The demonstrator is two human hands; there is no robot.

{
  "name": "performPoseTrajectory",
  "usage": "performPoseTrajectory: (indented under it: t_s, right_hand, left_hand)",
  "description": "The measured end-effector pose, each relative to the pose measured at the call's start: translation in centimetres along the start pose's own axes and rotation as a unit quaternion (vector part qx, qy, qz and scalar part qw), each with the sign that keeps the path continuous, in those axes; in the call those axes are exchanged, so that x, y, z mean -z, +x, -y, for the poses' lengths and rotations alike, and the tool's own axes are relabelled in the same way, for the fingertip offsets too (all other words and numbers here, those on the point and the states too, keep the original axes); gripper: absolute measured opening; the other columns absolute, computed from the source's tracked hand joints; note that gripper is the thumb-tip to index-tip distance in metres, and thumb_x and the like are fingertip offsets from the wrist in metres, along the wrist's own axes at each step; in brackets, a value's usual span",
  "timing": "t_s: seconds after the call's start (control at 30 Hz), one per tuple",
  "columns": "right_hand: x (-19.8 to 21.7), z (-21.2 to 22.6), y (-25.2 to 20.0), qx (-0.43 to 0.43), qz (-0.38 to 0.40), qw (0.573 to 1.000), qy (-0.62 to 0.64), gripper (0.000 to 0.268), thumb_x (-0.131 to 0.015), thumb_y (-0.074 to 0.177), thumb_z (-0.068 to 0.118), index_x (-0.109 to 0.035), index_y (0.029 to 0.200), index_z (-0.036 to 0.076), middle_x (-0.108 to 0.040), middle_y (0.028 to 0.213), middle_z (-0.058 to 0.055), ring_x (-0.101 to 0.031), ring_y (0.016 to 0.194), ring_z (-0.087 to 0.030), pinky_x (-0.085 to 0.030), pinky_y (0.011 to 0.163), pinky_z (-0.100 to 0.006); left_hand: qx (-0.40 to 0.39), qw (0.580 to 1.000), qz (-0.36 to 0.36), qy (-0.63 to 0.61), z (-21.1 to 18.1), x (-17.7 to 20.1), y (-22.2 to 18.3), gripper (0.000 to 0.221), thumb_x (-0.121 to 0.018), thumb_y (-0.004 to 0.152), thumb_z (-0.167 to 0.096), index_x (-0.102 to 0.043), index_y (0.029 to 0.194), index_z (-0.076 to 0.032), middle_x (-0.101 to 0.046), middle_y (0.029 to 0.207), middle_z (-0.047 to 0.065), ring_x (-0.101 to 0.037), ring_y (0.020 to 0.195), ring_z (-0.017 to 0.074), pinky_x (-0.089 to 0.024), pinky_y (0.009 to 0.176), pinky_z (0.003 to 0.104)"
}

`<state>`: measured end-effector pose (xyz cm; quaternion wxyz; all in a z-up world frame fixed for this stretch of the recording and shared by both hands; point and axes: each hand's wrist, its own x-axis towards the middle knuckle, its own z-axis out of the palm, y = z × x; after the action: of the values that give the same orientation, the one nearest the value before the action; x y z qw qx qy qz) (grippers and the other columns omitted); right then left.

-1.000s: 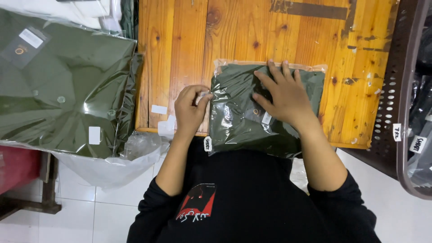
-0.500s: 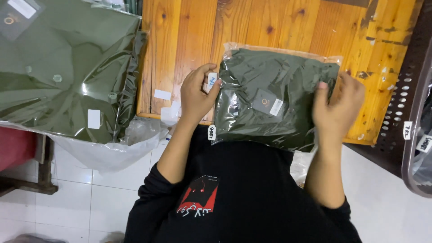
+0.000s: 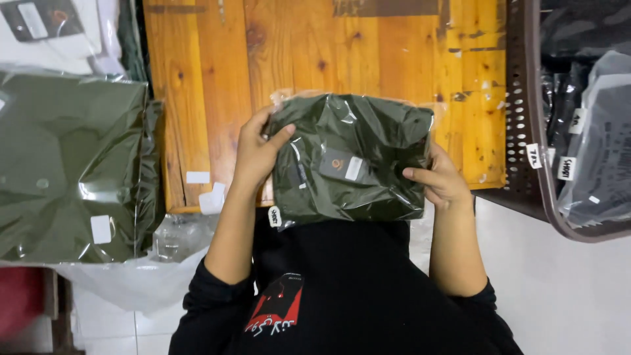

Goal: Folding green shirts and placing them into plastic adhesive bags for shipping.

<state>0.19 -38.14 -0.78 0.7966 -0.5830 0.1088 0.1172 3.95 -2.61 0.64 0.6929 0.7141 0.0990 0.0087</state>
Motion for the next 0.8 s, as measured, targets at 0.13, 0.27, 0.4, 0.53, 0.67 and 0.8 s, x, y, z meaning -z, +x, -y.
performPoseTrajectory:
  t_s: [0.13,0.27,0.4,0.53,0.67,0.8]
  right_hand:
    - [1.1,0.7,-0.1,0.001,-0.008,1.0,0.022,0.065,-0.075,0.069,-0.013,-0.063,0.13,0.006,-0.071,0.12,-0.015,-0.071,0.111,-0.03,-0.058,0.096,-0.045]
    - [-1.4,3.7,-0.8,-0.001,-0.045,0.998,0.038,0.033,-0.07,0.088,0.003,-0.07,0.12,0.009,-0.075,0.106,-0.007,-0.076,0.097,-0.021,-0.062,0.087,-0.034]
    - [-1.0,3.1,-0.3,-0.002,-0.031,0.998,0.047,0.031,-0.07,0.088,0.002,-0.07,0.118,0.007,-0.075,0.104,-0.009,-0.077,0.094,-0.022,-0.062,0.086,-0.035]
    - [-0.3,1.7,1.8,0.007,-0.017,0.998,0.056,0.028,-0.067,0.089,0.0,-0.071,0.116,0.004,-0.075,0.101,-0.012,-0.077,0.091,-0.025,-0.063,0.085,-0.037]
    - [1.3,-0.6,3.6,0.02,-0.006,0.998,0.062,0.026,-0.062,0.095,0.003,-0.069,0.12,0.004,-0.075,0.105,-0.013,-0.077,0.096,-0.026,-0.063,0.088,-0.037]
    - [0.9,-0.4,3.3,0.025,-0.008,0.997,0.074,0.026,-0.063,0.095,0.003,-0.069,0.12,0.004,-0.075,0.106,-0.015,-0.077,0.098,-0.028,-0.063,0.088,-0.039]
  left_hand:
    - [0.029,0.997,-0.014,-0.065,-1.0,0.5,-1.0,0.042,-0.083,0.085,-0.002,-0.071,0.125,-0.007,-0.073,0.105,0.009,-0.067,0.094,0.0156,-0.06,0.083,0.032]
    - [0.038,0.99,-0.012,-0.134,-0.3,1.3,-1.7,0.041,-0.084,0.082,0.001,-0.072,0.121,-0.005,-0.076,0.1,0.008,-0.071,0.082,0.0103,-0.063,0.072,0.026]
    - [0.028,0.983,0.008,-0.182,0.3,2.1,-1.7,0.045,-0.086,0.079,0.002,-0.071,0.121,-0.004,-0.076,0.104,0.007,-0.073,0.086,0.0119,-0.064,0.074,0.027]
    - [0.039,0.956,0.135,-0.259,-2.4,2.5,-2.8,0.061,-0.083,0.068,0.01,-0.067,0.127,0.0,-0.074,0.114,0.015,-0.071,0.101,0.02,-0.061,0.088,0.036]
    - [0.022,0.925,0.212,-0.315,3.0,2.3,-1.2,0.055,-0.078,0.065,0.014,-0.066,0.118,0.004,-0.073,0.108,0.018,-0.072,0.098,0.0239,-0.061,0.084,0.037]
    - [0.011,0.907,0.245,-0.342,0.5,1.8,-1.8,0.053,-0.075,0.064,0.013,-0.062,0.116,0.007,-0.07,0.106,0.022,-0.071,0.096,0.028,-0.061,0.083,0.038]
